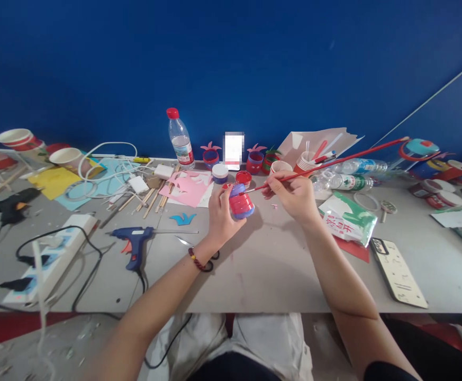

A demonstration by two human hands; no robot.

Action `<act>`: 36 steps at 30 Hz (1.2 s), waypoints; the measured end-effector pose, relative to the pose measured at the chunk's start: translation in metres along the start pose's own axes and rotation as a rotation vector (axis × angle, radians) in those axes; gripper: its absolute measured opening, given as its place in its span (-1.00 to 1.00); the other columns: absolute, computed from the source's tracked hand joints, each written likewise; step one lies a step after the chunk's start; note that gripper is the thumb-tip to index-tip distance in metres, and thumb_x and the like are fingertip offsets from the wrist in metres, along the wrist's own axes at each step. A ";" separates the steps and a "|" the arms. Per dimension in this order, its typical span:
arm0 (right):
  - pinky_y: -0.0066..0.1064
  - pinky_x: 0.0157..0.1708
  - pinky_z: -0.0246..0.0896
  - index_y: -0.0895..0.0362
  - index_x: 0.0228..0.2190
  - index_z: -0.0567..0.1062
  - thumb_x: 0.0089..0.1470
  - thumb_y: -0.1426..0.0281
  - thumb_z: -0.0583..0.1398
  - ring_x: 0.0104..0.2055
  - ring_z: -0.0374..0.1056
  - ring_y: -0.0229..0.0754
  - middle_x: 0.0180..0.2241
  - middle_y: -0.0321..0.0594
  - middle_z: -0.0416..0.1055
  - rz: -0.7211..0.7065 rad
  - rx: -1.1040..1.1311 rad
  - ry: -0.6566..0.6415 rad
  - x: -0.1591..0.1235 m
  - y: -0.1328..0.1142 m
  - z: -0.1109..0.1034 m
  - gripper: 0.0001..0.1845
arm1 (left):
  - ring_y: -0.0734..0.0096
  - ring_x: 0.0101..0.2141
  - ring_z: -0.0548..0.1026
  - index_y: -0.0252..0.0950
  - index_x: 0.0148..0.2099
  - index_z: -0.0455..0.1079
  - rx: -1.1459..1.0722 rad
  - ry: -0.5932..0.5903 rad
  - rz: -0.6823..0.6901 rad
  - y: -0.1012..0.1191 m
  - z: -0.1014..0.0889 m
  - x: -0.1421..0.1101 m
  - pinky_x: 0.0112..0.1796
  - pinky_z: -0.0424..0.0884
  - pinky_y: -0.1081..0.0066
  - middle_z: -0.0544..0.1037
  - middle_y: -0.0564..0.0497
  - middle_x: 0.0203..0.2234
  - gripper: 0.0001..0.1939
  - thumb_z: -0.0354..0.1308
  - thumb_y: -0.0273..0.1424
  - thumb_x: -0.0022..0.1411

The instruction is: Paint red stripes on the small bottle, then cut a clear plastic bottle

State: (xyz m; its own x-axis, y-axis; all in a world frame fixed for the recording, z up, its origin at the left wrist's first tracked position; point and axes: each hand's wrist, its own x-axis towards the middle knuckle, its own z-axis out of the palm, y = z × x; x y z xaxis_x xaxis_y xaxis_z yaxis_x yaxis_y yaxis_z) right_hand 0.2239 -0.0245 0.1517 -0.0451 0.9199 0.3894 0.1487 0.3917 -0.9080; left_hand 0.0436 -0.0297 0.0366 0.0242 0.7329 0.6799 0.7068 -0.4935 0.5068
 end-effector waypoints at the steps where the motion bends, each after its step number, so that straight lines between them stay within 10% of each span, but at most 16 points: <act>1: -0.32 -0.41 0.56 0.15 -0.42 0.55 0.07 0.05 0.32 -0.47 0.49 -0.22 -0.50 -0.22 0.52 0.009 -0.003 -0.012 0.000 0.001 0.001 -0.61 | -0.09 0.16 0.31 -0.23 0.32 0.02 0.013 0.007 0.003 0.000 0.001 -0.001 0.15 0.33 -0.04 0.30 -0.25 0.09 -0.03 0.40 -0.43 -0.10; 24: -0.34 -0.53 0.55 0.15 -0.46 0.54 -0.05 -0.06 0.35 -0.51 0.50 -0.18 -0.55 -0.20 0.51 0.039 -0.071 0.088 0.008 0.010 -0.004 -0.50 | -0.05 0.05 0.37 -0.23 0.27 0.11 0.077 0.060 0.034 -0.004 -0.002 0.001 0.09 0.34 -0.02 0.33 -0.22 0.03 -0.02 0.46 -0.34 -0.18; 30: -0.31 -0.53 0.53 0.11 -0.50 0.53 -0.03 0.00 0.36 -0.51 0.50 -0.17 -0.56 -0.22 0.50 0.027 -0.064 0.140 0.007 -0.001 -0.008 -0.58 | -0.16 0.11 0.34 -0.26 0.28 0.11 0.114 -0.077 0.036 0.006 -0.007 0.000 0.12 0.30 -0.11 0.34 -0.26 0.07 -0.05 0.44 -0.32 -0.13; 36: -0.22 -0.50 0.53 0.09 -0.45 0.52 0.13 0.03 0.25 -0.49 0.52 -0.11 -0.54 -0.19 0.51 -0.071 -0.065 0.213 0.009 -0.018 -0.034 -0.62 | -0.22 0.17 0.29 -0.18 0.36 0.08 0.204 -0.202 0.029 -0.004 -0.063 -0.020 0.18 0.27 -0.15 0.31 -0.24 0.12 0.04 0.45 -0.19 -0.13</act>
State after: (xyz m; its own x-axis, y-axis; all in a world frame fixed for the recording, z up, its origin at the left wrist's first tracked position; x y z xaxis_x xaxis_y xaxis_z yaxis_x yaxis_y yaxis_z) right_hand 0.2545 -0.0234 0.1765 0.1505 0.8630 0.4822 0.2165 0.4472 -0.8679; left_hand -0.0041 -0.0720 0.0541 0.1720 0.8083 0.5631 0.8309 -0.4261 0.3578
